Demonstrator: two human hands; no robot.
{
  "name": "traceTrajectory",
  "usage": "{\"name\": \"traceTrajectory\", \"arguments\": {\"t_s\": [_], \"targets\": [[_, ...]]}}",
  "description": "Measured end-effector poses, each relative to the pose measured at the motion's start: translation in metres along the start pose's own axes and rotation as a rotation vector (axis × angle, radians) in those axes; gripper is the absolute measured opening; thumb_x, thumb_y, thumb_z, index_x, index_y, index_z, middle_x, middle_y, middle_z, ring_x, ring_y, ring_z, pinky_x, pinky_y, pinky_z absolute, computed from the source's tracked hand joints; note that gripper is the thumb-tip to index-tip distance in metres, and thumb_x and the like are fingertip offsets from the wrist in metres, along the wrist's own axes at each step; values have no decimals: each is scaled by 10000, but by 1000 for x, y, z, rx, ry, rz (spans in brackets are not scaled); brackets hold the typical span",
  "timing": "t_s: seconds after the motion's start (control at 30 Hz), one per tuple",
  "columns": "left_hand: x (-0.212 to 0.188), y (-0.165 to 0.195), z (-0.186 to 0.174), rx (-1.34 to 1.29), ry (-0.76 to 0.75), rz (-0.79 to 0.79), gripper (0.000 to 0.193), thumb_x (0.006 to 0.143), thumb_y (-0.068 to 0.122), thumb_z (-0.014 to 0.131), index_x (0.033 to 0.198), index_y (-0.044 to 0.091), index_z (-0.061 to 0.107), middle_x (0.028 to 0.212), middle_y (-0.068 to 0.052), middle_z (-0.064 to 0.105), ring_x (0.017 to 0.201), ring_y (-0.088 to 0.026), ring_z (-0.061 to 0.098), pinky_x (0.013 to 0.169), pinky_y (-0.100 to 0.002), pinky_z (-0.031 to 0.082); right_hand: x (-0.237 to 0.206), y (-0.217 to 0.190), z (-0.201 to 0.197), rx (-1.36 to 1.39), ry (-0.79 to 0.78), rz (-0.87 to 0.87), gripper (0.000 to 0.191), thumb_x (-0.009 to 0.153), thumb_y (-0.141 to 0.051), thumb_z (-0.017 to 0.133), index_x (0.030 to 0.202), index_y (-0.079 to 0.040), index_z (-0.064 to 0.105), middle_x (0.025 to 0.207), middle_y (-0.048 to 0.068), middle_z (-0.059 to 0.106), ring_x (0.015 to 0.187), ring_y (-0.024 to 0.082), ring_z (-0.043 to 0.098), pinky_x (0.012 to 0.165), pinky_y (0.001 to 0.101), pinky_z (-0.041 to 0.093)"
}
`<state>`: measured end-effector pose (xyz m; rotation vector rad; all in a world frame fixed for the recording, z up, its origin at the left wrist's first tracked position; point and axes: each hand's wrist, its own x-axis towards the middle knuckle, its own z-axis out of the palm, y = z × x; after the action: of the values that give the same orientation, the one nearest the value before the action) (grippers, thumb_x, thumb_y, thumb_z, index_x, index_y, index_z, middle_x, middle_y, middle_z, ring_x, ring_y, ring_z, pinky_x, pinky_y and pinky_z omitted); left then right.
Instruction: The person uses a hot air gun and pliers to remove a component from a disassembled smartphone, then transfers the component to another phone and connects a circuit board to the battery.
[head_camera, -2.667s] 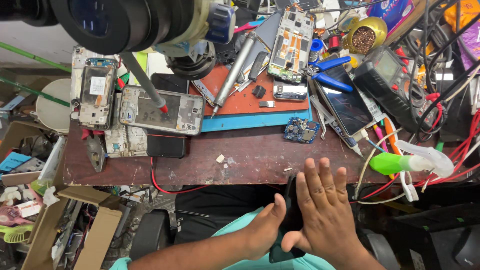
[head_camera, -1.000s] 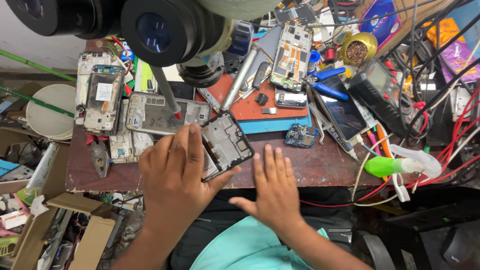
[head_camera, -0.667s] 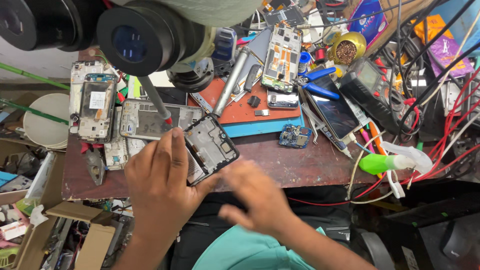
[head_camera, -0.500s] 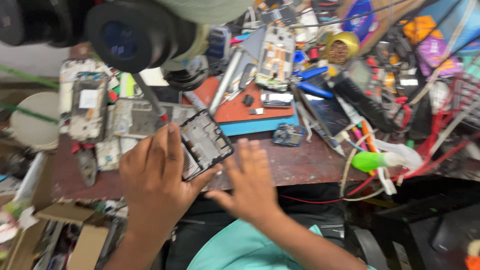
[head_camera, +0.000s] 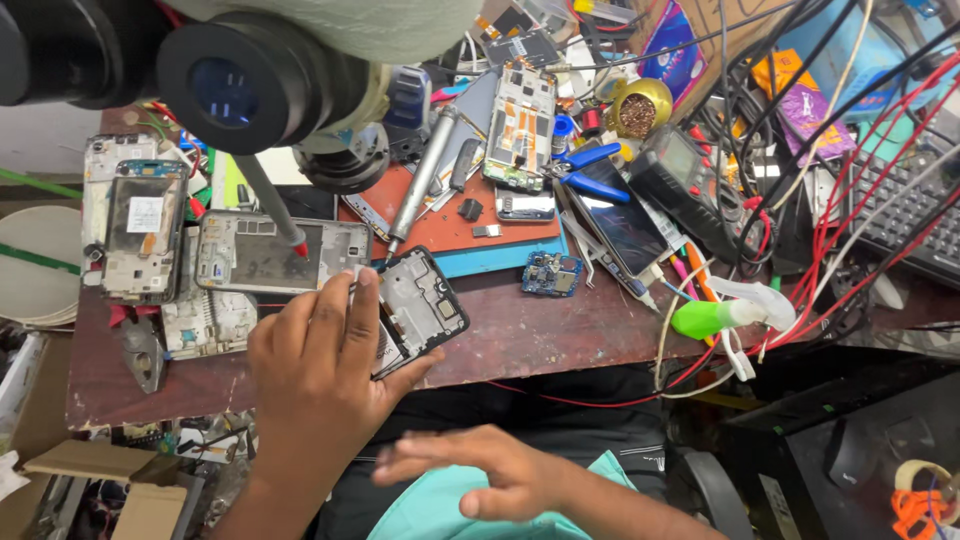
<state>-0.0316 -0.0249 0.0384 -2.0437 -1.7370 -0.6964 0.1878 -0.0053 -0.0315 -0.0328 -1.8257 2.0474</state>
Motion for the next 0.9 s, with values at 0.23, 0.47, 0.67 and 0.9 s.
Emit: {"name": "traceTrajectory", "arguments": {"t_s": [0.23,0.47,0.67,0.9], "targets": [[4,5,2,-14,-23,18,856,802,607,748,1380,-4,587,1265,-167,644,1082,-329,587,867,-493,433,-24,2,15,-370,-105,54,487,970,-450,642,1306,-100,597,1326,114,679,1242,309,644,1089,426,446],[-2,10,11,-19,-92,38,942,707,591,791,1416,20,553,1258,-172,633,1052,-327,587,844,-498,422,-85,-42,-49,-486,-207,380,274,934,-339,741,1109,-130,767,1182,73,789,1025,218,768,867,345,581],[-5,23,22,-64,-136,116,930,727,581,809,1420,22,540,1265,-209,614,1057,-326,564,863,-517,421,-48,-57,-98,-1354,850,318,303,858,-289,777,1115,-129,773,1074,70,762,885,249,748,742,354,584],[-12,29,34,-87,-179,154,900,738,566,810,1422,39,556,1261,-203,606,1081,-330,554,887,-515,430,-12,-49,-138,-1504,784,493,553,825,-348,782,1345,-239,629,1023,28,732,825,294,712,649,424,554]]}}
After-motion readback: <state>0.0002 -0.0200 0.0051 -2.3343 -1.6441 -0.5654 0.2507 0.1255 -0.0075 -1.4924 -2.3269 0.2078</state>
